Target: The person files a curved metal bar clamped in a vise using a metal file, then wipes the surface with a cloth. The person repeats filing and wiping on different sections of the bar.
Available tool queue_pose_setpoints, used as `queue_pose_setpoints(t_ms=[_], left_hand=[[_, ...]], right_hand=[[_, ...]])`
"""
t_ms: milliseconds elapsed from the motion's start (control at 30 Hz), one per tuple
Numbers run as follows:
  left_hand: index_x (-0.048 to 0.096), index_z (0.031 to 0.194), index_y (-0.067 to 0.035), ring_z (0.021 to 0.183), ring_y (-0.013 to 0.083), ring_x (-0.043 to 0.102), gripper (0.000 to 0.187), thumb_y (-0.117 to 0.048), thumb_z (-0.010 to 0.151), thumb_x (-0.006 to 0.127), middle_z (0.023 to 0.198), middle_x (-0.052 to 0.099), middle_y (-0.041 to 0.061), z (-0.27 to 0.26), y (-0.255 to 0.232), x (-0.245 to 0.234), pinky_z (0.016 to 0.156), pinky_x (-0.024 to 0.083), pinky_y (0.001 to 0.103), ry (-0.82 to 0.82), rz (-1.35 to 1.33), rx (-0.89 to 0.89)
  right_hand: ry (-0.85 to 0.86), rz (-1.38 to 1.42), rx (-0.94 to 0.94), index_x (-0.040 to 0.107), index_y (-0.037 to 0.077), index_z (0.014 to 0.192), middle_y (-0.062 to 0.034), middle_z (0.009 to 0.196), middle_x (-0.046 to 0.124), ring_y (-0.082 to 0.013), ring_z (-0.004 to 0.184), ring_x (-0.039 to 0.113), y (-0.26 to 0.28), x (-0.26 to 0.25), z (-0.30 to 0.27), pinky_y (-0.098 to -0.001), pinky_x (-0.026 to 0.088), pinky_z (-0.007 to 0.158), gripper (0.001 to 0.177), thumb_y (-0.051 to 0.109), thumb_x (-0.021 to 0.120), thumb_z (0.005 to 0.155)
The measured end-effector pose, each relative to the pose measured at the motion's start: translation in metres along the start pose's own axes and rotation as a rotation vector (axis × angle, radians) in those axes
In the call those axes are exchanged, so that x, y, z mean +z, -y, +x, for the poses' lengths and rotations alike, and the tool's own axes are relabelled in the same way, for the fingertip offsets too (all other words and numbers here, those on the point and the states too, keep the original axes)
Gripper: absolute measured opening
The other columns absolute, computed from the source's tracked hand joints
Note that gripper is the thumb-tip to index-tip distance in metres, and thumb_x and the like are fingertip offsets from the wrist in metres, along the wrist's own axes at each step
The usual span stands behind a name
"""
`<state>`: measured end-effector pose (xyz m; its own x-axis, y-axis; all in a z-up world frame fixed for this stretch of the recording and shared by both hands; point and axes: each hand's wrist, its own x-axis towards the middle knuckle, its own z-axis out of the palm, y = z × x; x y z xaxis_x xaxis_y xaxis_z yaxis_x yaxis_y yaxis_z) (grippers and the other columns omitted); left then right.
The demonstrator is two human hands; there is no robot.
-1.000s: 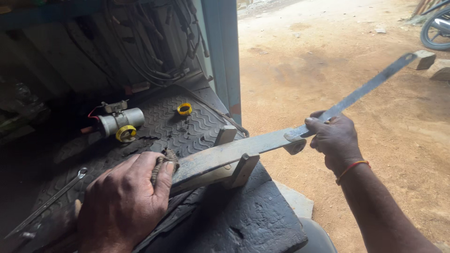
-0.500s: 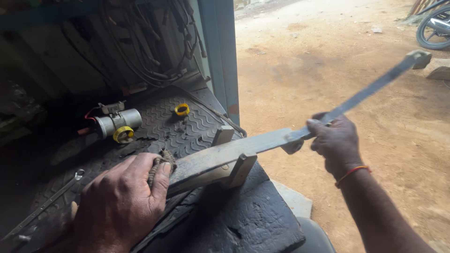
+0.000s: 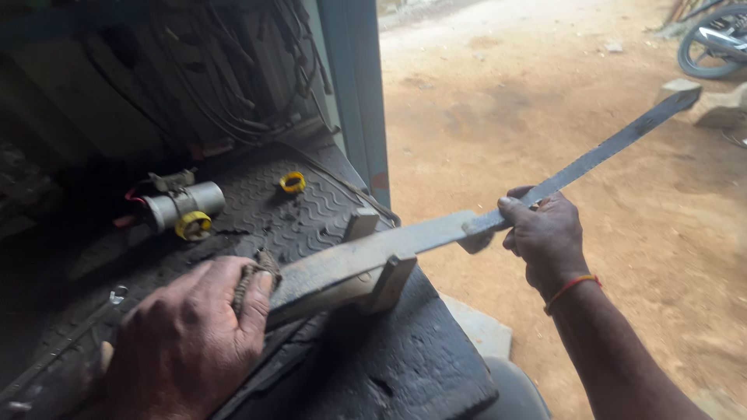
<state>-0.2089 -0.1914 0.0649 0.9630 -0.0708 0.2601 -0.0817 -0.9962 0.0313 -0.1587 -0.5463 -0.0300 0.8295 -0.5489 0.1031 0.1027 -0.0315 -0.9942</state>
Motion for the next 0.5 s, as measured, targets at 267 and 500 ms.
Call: queue_pose_setpoints(t_ms=[267, 500], left_hand=[[0.073, 0.11, -0.017, 0.079, 0.0315, 0.075, 0.038, -0.049, 0.094, 0.06, 0.086, 0.076, 0.008, 0.001, -0.008, -0.006, 0.07, 0.061, 0.047, -0.095, -0.066, 0.043], [0.073, 0.104, -0.016, 0.079, 0.032, 0.075, 0.035, -0.047, 0.094, 0.06, 0.085, 0.076, 0.008, -0.003, -0.006, -0.008, 0.072, 0.06, 0.047, -0.104, -0.089, 0.051]], right_hand=[[0.206, 0.072, -0.037, 0.064, -0.001, 0.104, -0.0132, 0.075, 0.071, -0.0141, 0.053, 0.061, 0.0, 0.036, -0.034, -0.0258, 0.047, 0.042, 0.019, 0.012, 0.067, 0.091], [-0.007, 0.04, -0.039, 0.066, -0.002, 0.104, -0.0092, 0.083, 0.069, -0.0146, 0.061, 0.064, -0.015, 0.01, 0.015, -0.0272, 0.052, 0.049, 0.019, 0.011, 0.07, 0.091]])
